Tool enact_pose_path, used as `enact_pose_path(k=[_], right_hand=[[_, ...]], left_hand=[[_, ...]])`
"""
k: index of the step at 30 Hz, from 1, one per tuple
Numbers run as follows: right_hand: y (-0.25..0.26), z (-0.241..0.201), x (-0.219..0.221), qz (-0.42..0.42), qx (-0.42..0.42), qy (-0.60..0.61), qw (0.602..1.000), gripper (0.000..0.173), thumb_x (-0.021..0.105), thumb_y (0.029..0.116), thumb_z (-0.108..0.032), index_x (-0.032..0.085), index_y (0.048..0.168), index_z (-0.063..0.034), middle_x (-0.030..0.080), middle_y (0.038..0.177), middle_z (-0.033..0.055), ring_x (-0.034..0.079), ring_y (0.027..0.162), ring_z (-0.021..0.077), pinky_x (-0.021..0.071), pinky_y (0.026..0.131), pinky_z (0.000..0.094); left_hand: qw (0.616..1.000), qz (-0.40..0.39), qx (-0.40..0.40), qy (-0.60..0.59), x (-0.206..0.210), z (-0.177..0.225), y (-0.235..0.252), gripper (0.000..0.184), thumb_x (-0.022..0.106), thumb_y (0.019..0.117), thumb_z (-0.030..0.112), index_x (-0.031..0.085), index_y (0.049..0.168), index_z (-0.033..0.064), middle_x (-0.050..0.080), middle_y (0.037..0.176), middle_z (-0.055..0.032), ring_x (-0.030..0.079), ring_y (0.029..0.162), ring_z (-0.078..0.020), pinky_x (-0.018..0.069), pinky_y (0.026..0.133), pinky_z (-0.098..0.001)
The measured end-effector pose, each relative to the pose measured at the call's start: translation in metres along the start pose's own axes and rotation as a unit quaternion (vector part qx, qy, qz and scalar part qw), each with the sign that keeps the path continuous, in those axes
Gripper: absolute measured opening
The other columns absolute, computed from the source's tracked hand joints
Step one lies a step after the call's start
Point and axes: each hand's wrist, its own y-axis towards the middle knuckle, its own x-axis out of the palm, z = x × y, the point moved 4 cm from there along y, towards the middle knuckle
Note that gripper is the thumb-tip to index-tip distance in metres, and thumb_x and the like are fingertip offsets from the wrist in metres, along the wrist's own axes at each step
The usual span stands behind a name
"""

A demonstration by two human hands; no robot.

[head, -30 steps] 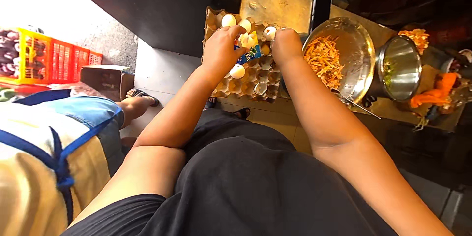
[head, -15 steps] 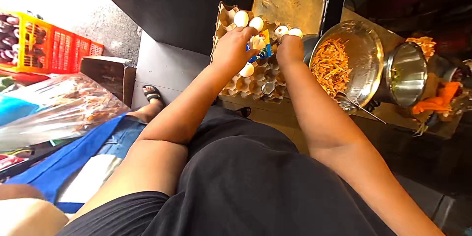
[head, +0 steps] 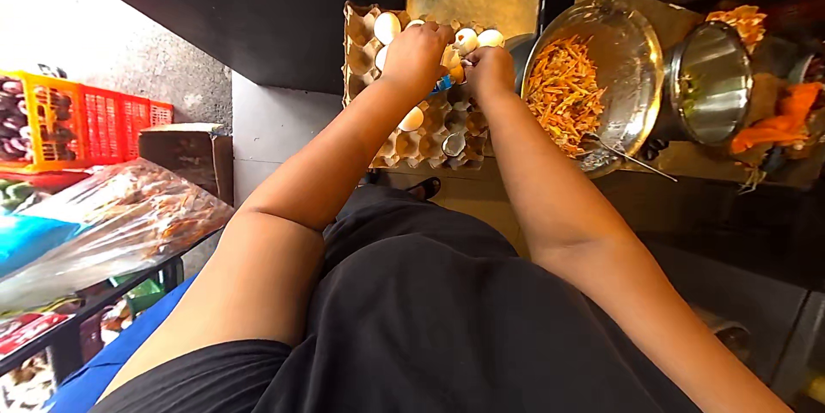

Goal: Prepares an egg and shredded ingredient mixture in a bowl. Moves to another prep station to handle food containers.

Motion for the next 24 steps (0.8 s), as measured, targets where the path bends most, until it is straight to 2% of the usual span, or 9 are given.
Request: enact_pose_path(k=[9,14,21,24], right_hand=[[0.004,0.008,0.000,0.003,0.002,0.052,0.999,0.026,0.059,0.0973,-0.007,0.075,0.118,-0.0085,0.072,0.123,0.0150,0.066,0.121,0.0298,0.0497,0.105,0.0509],[0.004,0.010,0.000,0.010,-0.001,0.081,0.997,0.027,0.059,0.0971,-0.007,0.076,0.117,-0.0092,0.073,0.122,0.0133,0.066,0.121,0.0272,0.0499,0.105,0.0480],[0.004,0.013,0.000,-0.007,0.004,0.095,0.995,0.028,0.058,0.0974,-0.005,0.073,0.121,-0.0056,0.071,0.124,0.0159,0.065,0.122,0.0293,0.0495,0.106,0.0494],[0.010,0.022,0.002,-0.016,0.006,0.147,0.989,0.028,0.059,0.0950,-0.003,0.073,0.119,-0.0027,0.072,0.120,0.0168,0.068,0.114,0.0281,0.0525,0.101,0.0485]], left_hand=[[0.989,-0.081,0.015,0.122,0.005,0.011,0.029,0.044,0.074,0.0904,0.016,0.062,0.132,0.0061,0.062,0.128,-0.0234,0.056,0.126,-0.0448,0.0465,0.101,-0.0611],[0.990,-0.086,0.023,0.106,0.010,0.008,0.035,0.044,0.074,0.0901,0.016,0.063,0.132,0.0108,0.063,0.129,-0.0218,0.057,0.126,-0.0434,0.0448,0.103,-0.0608],[0.996,-0.054,0.040,0.057,0.019,0.007,0.033,0.044,0.075,0.0903,0.018,0.062,0.131,0.0086,0.064,0.128,-0.0199,0.061,0.120,-0.0417,0.0474,0.099,-0.0610],[0.998,-0.043,0.049,0.024,0.019,0.009,0.030,0.045,0.073,0.0921,0.020,0.061,0.133,0.0086,0.064,0.127,-0.0189,0.063,0.116,-0.0390,0.0476,0.100,-0.0586]])
